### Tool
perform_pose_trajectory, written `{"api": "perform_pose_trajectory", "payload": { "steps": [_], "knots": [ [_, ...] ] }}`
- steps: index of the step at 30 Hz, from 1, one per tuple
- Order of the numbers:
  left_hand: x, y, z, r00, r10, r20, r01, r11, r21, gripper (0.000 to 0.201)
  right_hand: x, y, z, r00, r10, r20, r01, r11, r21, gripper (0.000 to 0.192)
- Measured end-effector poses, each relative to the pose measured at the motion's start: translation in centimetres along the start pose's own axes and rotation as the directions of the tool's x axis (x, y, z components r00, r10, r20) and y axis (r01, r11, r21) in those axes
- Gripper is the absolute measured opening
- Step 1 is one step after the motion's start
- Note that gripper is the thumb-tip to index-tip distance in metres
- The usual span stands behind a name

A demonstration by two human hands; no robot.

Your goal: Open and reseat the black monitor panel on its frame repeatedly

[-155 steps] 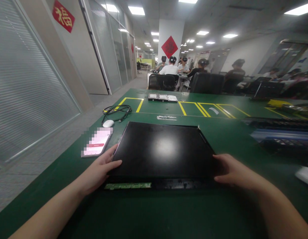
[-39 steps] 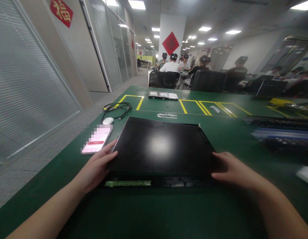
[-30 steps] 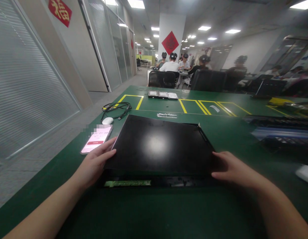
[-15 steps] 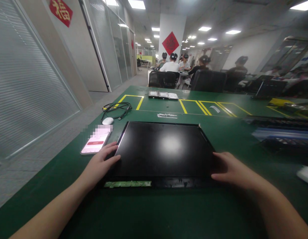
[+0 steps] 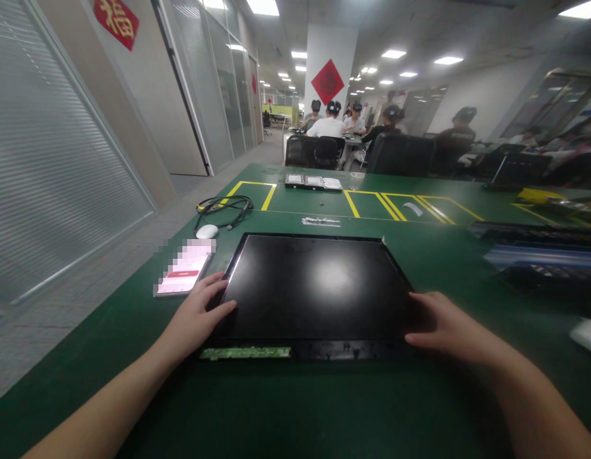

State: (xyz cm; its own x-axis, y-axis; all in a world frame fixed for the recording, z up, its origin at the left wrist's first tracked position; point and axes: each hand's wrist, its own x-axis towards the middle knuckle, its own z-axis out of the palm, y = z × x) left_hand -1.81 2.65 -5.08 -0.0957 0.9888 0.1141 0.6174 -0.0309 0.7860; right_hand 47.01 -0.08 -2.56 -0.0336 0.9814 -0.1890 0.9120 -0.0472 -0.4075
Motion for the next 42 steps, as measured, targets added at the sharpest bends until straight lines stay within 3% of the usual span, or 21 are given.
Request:
{"api": "perform_pose_trajectory", "payload": {
  "steps": [18,21,25,29,37,42],
  "knots": [
    [-0.4,0.3,-0.4,0.987,0.124,0.103,-0.144,0.966,0.216,0.064,0.0,-0.2,-0.1,0.999,0.045,0.008,-0.045,0.999,-0.011,0.101],
    [-0.7,0.5,-1.7,0.959,0.197,0.206,-0.251,0.926,0.282,0.067,0.0,-0.1,0.0,0.999,0.046,0.0,-0.046,0.999,0.001,0.101],
    [-0.8,0.4,-3.7,0.883,0.326,0.338,-0.441,0.825,0.354,0.062,0.0,0.1,0.1,0.999,0.033,-0.012,-0.033,0.999,0.001,0.099],
    [-0.8,0.2,-4.5,0.822,0.367,0.436,-0.525,0.786,0.327,0.053,0.1,0.1,0.2,0.999,0.036,-0.028,-0.036,0.999,0.005,0.098],
    [-0.6,-0.3,-5.4,0.819,0.365,0.443,-0.531,0.774,0.343,0.049,0.0,0.0,0.1,0.999,0.013,-0.04,-0.013,1.0,0.005,0.094],
    [-0.4,-0.4,-5.4,0.813,0.352,0.464,-0.535,0.767,0.355,0.048,0.4,0.4,0.4,0.995,0.012,-0.096,-0.009,1.0,0.027,0.076]
  ]
}}
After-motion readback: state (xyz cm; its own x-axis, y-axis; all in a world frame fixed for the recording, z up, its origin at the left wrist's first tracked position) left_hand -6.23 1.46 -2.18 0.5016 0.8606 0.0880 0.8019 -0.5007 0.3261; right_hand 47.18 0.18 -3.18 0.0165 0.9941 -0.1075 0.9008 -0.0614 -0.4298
